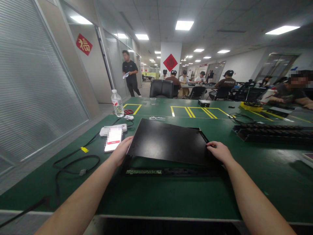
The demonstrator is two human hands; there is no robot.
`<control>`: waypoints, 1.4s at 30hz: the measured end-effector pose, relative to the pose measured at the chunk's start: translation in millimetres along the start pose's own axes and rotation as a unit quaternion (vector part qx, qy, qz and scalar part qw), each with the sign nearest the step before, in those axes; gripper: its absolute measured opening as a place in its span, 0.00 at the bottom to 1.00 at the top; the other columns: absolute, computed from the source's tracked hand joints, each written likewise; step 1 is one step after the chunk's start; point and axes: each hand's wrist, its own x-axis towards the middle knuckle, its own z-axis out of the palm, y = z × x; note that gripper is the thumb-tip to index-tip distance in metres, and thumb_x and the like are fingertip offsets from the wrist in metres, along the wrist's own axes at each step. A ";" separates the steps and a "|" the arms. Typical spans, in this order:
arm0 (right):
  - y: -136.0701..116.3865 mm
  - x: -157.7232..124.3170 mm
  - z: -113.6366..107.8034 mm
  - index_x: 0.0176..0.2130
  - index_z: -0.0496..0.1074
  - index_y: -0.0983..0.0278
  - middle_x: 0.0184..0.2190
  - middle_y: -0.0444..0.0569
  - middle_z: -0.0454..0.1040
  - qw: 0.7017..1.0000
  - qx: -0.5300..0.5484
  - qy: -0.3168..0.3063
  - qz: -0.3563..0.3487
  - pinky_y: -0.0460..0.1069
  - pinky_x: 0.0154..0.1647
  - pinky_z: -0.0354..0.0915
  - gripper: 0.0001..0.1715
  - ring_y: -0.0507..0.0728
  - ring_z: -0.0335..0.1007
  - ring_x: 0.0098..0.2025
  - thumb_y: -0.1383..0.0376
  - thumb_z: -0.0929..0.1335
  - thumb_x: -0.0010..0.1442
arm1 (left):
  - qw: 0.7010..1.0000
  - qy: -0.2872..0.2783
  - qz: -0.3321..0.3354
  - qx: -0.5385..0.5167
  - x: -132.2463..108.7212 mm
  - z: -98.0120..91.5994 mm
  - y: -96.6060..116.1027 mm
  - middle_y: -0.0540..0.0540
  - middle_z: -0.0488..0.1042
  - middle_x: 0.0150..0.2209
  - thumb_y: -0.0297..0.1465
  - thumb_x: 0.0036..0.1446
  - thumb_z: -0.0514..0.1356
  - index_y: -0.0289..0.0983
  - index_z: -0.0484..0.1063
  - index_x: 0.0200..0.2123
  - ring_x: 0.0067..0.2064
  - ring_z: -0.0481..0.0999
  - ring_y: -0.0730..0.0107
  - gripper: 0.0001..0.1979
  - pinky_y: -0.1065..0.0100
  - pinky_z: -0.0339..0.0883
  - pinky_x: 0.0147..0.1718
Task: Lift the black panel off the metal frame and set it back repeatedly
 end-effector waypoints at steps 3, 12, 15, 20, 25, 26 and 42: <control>0.8 0.7 0.4 0.39 0.83 0.58 0.42 0.51 0.81 1.000 0.005 0.002 -0.001 0.49 0.40 0.67 0.13 0.61 0.77 0.44 0.62 0.70 0.54 | 1.000 -0.007 0.004 -0.001 1.6 -1.6 -1.7 0.43 0.83 0.41 0.33 0.50 0.70 0.36 0.80 0.40 0.44 0.82 0.57 0.13 0.70 0.73 0.35; 2.8 1.2 1.5 0.39 0.83 0.58 0.43 0.51 0.81 1.000 0.007 0.003 0.002 0.50 0.39 0.67 0.14 0.61 0.77 0.44 0.61 0.69 0.54 | 0.999 0.017 0.023 -0.046 1.7 3.2 1.9 0.41 0.84 0.37 0.26 0.51 0.66 0.35 0.82 0.39 0.42 0.83 0.58 0.10 0.69 0.75 0.37; 1.0 0.6 0.4 0.40 0.83 0.58 0.43 0.52 0.81 1.000 0.004 -0.002 0.009 0.50 0.39 0.67 0.15 0.62 0.77 0.45 0.61 0.69 0.54 | 0.997 0.004 0.030 -0.067 -3.4 6.6 5.5 0.39 0.84 0.40 0.27 0.52 0.66 0.33 0.82 0.37 0.46 0.82 0.56 0.09 0.68 0.76 0.40; 1.7 1.2 1.5 0.42 0.82 0.58 0.44 0.51 0.81 1.000 0.006 0.000 0.006 0.50 0.40 0.67 0.16 0.62 0.76 0.46 0.61 0.69 0.55 | 0.993 -0.080 0.049 -0.074 -12.4 5.2 7.2 0.39 0.84 0.43 0.31 0.40 0.75 0.35 0.82 0.45 0.49 0.82 0.49 0.25 0.63 0.77 0.42; 5.0 3.4 3.8 0.47 0.81 0.59 0.45 0.53 0.80 1.000 0.007 0.007 0.016 0.50 0.40 0.66 0.20 0.62 0.76 0.45 0.59 0.69 0.56 | 0.991 -0.097 0.049 -0.080 -13.4 3.1 5.9 0.38 0.83 0.45 0.29 0.38 0.75 0.34 0.79 0.51 0.48 0.82 0.49 0.32 0.65 0.78 0.39; 5.6 4.2 4.3 0.48 0.80 0.60 0.45 0.53 0.80 1.000 0.010 0.008 0.017 0.51 0.40 0.66 0.21 0.61 0.76 0.44 0.59 0.69 0.56 | 0.990 -0.100 0.051 -0.081 -12.8 2.5 5.0 0.38 0.83 0.46 0.29 0.38 0.75 0.33 0.79 0.53 0.47 0.82 0.49 0.33 0.64 0.78 0.40; 9.7 9.4 8.0 0.42 0.81 0.62 0.43 0.56 0.81 0.996 0.081 0.035 0.029 0.54 0.44 0.69 0.21 0.64 0.77 0.44 0.54 0.65 0.61 | 0.982 -0.137 0.098 -0.082 -6.3 -2.5 -3.7 0.37 0.81 0.52 0.34 0.41 0.76 0.37 0.75 0.60 0.55 0.78 0.42 0.39 0.53 0.74 0.54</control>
